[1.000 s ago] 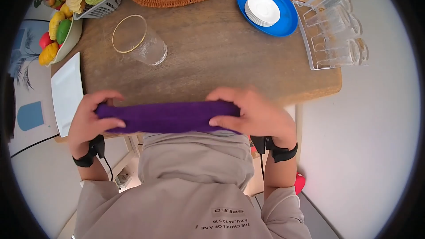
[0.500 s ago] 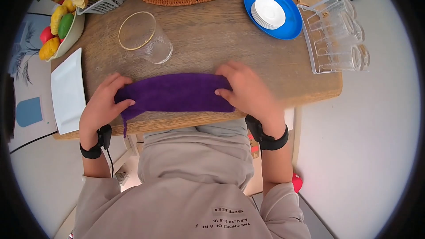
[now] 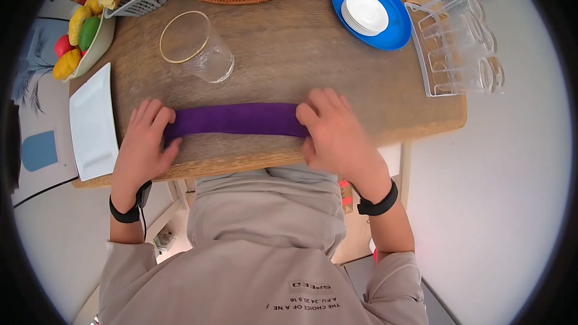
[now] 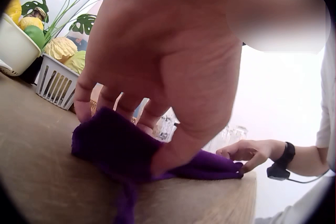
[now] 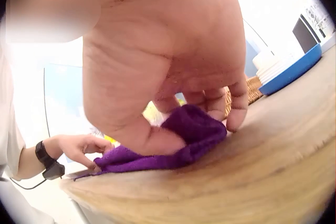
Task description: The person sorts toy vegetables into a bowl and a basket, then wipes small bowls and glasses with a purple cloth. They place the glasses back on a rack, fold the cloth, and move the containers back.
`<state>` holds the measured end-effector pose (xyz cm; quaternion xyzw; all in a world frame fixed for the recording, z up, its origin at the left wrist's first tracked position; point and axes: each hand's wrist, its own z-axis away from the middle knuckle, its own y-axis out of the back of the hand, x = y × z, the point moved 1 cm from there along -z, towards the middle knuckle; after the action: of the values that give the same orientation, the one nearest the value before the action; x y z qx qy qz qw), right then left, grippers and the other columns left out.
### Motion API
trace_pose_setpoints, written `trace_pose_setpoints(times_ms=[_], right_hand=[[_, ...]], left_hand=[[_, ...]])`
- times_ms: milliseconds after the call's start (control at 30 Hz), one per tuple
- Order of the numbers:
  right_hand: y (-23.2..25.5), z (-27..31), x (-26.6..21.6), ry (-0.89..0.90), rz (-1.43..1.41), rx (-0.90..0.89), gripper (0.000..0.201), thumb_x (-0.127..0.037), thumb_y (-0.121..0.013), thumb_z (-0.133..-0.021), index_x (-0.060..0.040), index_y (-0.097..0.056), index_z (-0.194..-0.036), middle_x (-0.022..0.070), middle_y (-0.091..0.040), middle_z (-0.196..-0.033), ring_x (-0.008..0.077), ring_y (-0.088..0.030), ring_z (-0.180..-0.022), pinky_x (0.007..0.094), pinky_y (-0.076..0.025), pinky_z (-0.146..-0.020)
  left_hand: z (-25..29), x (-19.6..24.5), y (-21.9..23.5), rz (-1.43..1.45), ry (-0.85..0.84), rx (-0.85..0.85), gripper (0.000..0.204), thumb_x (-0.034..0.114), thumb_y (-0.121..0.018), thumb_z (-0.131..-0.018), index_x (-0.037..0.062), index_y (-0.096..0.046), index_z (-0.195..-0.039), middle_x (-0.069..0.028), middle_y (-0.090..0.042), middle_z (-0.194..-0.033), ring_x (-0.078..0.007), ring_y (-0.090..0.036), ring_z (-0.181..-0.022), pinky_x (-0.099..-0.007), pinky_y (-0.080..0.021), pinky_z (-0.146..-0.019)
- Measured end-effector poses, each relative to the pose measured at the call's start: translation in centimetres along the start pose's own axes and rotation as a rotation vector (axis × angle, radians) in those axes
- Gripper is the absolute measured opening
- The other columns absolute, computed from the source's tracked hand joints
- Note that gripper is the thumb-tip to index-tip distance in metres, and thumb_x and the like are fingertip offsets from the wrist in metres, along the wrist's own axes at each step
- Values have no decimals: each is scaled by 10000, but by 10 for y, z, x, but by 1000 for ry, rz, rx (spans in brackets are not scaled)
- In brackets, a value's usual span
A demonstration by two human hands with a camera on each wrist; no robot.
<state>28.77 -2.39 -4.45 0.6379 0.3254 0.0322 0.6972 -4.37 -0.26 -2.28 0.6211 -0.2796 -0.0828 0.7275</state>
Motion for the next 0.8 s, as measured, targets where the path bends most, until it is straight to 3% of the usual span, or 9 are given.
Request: trace_pose_setpoints(times_ms=[133, 200, 400, 600, 700, 800], right_hand=[[5, -10, -21, 39, 14, 147, 377, -154, -736, -699, -11, -570, -1005, 172, -545, -1098, 371, -529, -1057, 456, -440, -905], [-8, -22, -32, 46, 18, 225, 454, -191, -742, -739, 13, -586, -1114, 189, -551, -1208, 385, -522, -1156, 471, -429, -981], [-53, -27, -57, 104, 28, 141, 692, -269, -717, -832, 60, -477, -1391, 194, -484, -1401, 387, -419, -1346, 511, -345, -1113], [-55, -22, -51, 150, 79, 152, 641, -239, -679, -856, 50, -485, -1394, 172, -502, -1378, 347, -473, -1257, 470, -381, -1076], [-59, -17, -47, 158, 96, 130, 590, -147, -651, -834, 48, -507, -1372, 160, -541, -1295, 319, -524, -1140, 424, -434, -989], [-65, -14, -42, 213, 37, 225, 555, -73, -643, -791, 48, -535, -1322, 154, -565, -1207, 310, -547, -1049, 402, -460, -902]], left_hand=[[-9, 17, 2, 127, -77, 73, 491, 196, -754, -822, 4, -547, -1224, -186, -532, -1237, -401, -505, -1165, -467, -403, -1020], [-19, 27, -17, 84, -114, 71, 583, 255, -732, -858, -16, -496, -1318, -223, -479, -1356, -426, -453, -1269, -491, -358, -1092], [-20, 39, -50, -55, -159, -2, 685, 322, -692, -903, -33, -408, -1416, -254, -335, -1530, -444, -323, -1417, -566, -265, -1175], [-12, 38, -57, -109, -176, 23, 637, 214, -709, -880, -21, -427, -1401, -229, -393, -1456, -412, -395, -1336, -533, -339, -1100], [-13, 45, -52, -103, -171, -46, 648, 151, -736, -838, -16, -439, -1390, -206, -435, -1389, -380, -451, -1248, -489, -388, -1023], [-15, 58, -42, 31, -163, -67, 688, 107, -755, -793, -16, -432, -1387, -191, -491, -1322, -355, -500, -1172, -455, -415, -975]])
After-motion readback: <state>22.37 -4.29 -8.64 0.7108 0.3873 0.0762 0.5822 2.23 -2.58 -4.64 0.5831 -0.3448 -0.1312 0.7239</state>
